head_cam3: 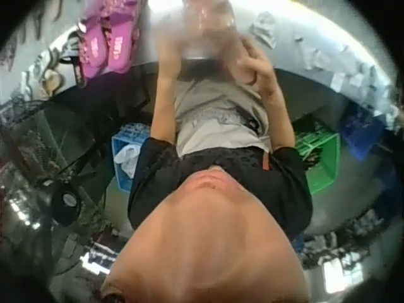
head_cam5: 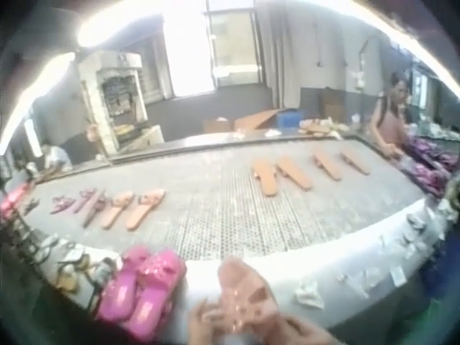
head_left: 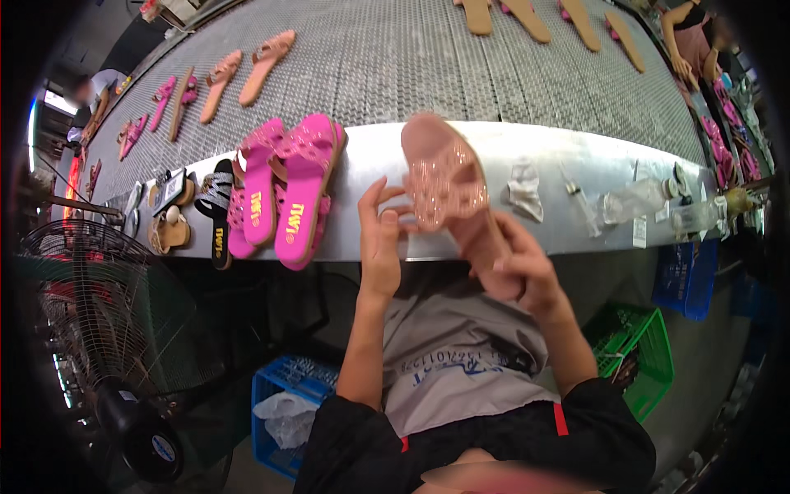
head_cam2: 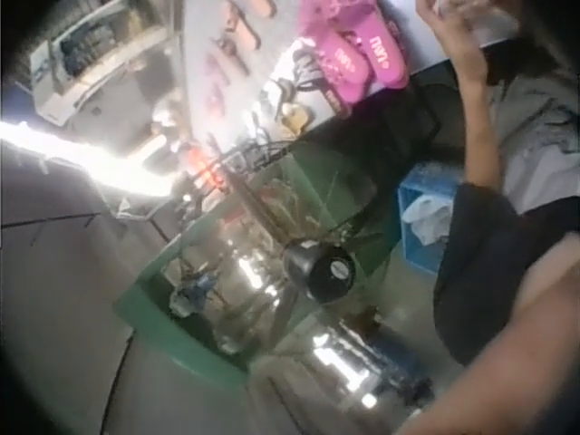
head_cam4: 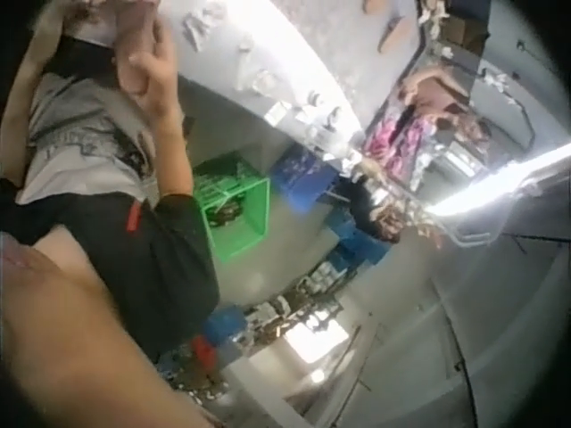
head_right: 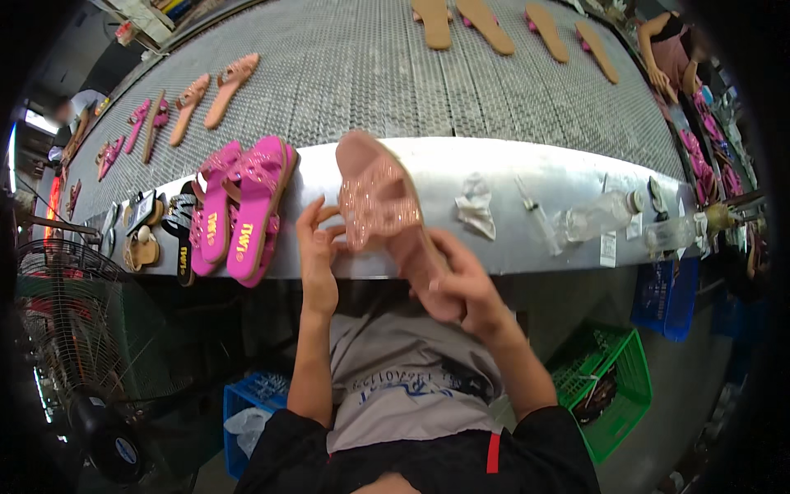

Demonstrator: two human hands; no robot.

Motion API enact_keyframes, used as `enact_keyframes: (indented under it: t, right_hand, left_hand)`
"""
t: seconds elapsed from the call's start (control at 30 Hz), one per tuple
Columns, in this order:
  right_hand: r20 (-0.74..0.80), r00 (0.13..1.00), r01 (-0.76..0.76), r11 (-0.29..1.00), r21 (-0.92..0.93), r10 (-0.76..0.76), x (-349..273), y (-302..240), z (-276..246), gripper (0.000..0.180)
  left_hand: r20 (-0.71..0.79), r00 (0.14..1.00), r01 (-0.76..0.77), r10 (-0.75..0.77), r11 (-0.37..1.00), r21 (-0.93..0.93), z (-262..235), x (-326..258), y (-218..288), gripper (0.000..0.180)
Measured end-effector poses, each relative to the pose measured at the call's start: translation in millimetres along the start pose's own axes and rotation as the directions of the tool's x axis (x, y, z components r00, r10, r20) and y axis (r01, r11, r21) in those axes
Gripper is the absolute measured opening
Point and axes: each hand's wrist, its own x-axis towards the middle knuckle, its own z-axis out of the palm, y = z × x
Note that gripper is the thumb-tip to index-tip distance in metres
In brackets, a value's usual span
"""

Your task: Inspecting and assembling sandals on a conveyor belt in a factory.

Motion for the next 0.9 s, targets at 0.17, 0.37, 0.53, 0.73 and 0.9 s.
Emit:
enact_keyframes:
  t: [0.17,0.37,0.53,0.73,0.9]
  right_hand:
    - [0.034,0.947,0.303,0.860,-0.410,-0.318,164,-96,9,0.057]
    - [0.143,0.660,0.170,-0.040,-0.985,-0.738,393,-147,-35,0.058]
    - [-0.038,0.873,-0.240,-0.360,-0.902,-0.486,417,-93,-72,0.065]
    - [0.327,0.642,-0.042,-0.457,-0.888,-0.693,407,-66,-51,0.043]
    - [0.754,0.458,0.518,-0.548,-0.656,-0.470,448,-31,33,0.017]
  left_hand:
    - [-0.049,0.997,0.077,-0.062,0.911,0.406,-14,0,-18,0.029]
    - [0.253,0.849,-0.396,0.465,0.240,0.886,19,6,-28,0.008]
    - [0.214,0.853,-0.365,0.476,0.249,0.897,15,10,-33,0.007]
    - [0.253,0.856,-0.346,0.451,0.136,0.929,6,9,-32,0.010]
    - [0.277,0.841,-0.393,0.465,0.172,0.903,2,7,-31,0.013]
